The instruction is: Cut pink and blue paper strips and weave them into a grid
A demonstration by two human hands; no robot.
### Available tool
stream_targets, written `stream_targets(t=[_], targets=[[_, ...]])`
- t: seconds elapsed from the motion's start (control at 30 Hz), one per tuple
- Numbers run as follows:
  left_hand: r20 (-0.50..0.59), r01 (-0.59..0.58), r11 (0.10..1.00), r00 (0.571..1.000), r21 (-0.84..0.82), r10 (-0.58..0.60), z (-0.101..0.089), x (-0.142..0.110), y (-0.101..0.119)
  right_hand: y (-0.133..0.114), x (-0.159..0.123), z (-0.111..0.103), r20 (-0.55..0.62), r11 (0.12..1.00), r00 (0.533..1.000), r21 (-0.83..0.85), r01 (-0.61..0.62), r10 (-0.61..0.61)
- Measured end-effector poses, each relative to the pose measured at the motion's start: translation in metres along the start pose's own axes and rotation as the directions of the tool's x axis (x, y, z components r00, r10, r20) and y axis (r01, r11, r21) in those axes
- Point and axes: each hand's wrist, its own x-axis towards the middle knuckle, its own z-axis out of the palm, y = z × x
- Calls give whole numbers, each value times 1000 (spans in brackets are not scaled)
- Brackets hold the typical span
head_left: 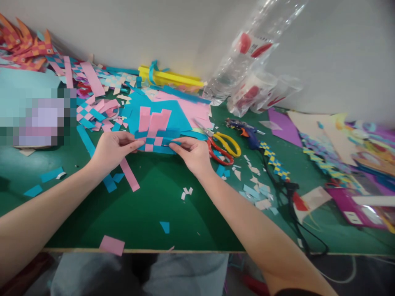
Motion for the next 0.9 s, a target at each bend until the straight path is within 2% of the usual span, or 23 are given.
stream_targets(t=[0.13,0.37,0.6,0.73,0.9], targets=[[14,7,999,1000,31,-8,0,-2,5,2,0,-1,3,999,1000,-19,28,-28],[6,-94,975,995,203,95,-3,3,-1,3,1,-2,17,992,996,-92,87,-86],[3,-100,973,995,208,101,-4,1,1,2,2,-4,18,973,991,-188,130,-129],[6,-109,969,994,222,110,-5,2,0,1,3,-8,68,960,987,-231,158,-146],[62,-150,956,988,251,138,-5,6,-6,6,6,-11,84,917,966,-305,257,-243]])
